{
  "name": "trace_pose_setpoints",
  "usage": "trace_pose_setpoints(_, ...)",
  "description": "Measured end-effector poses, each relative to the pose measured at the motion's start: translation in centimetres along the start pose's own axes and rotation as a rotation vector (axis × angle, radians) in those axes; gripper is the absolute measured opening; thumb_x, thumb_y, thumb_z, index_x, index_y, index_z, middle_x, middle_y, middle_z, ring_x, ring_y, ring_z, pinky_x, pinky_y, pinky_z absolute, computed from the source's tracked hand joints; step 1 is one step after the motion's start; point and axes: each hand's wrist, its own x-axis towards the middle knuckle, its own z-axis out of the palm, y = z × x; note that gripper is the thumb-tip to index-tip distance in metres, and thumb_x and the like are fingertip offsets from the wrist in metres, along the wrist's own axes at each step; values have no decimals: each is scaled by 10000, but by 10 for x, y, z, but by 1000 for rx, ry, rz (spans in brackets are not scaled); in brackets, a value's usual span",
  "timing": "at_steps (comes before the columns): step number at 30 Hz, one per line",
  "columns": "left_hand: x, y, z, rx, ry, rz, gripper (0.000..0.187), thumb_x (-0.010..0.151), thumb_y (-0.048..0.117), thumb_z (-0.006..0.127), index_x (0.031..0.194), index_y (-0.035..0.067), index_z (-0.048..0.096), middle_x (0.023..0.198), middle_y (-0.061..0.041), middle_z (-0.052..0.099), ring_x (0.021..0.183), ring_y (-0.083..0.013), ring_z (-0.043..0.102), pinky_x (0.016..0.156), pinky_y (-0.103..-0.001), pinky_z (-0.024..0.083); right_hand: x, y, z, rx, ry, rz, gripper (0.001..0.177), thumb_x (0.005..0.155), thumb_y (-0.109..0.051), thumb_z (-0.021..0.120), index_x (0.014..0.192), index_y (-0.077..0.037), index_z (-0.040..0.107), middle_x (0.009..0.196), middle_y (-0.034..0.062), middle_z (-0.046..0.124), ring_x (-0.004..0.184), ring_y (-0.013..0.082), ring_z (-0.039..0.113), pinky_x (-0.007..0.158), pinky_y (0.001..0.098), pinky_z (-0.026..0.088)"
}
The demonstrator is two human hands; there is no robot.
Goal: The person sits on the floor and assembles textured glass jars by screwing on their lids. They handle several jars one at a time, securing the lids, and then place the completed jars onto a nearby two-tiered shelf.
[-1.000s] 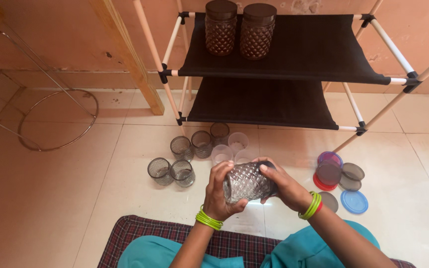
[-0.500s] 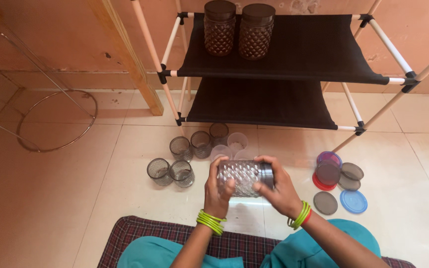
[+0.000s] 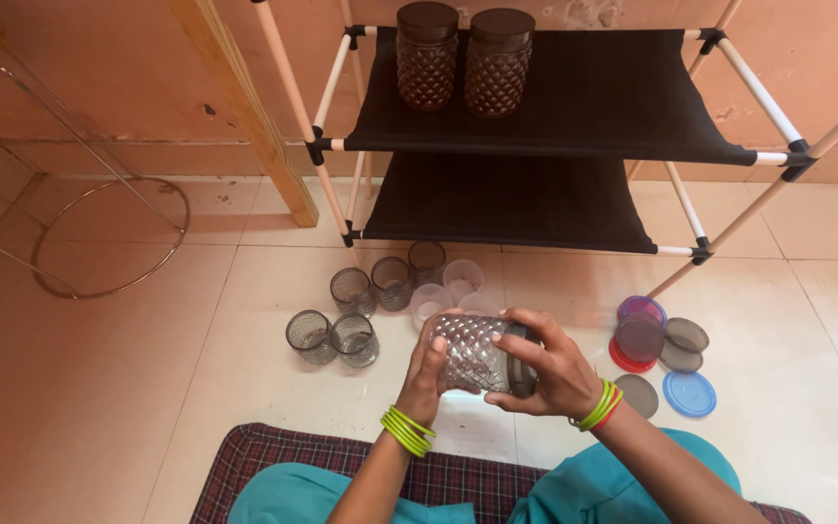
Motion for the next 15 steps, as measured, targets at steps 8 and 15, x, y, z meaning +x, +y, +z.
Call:
trace_pose_setpoints(8, 0, -15, -13, 853, 164, 762, 929, 880, 765, 611, 1486, 92, 408, 1371, -176, 560, 1254, -323, 639, 1015, -433, 583, -2, 1, 14, 860, 13, 987, 641, 854, -462, 685, 1348, -89, 519, 1197, 139, 637, 1039, 268, 639, 823, 445, 546)
trace_pose_setpoints(15, 2, -17, -10, 599, 75, 468, 946, 838, 807, 561, 1467, 109, 452, 1344, -171, 588, 1205, -296, 667, 951, -414, 608, 0, 5, 8, 504, -18, 719, 595, 869, -361, 746, 1343, -67, 537, 1262, 139, 660, 1192, 269, 645, 988, 422, 529)
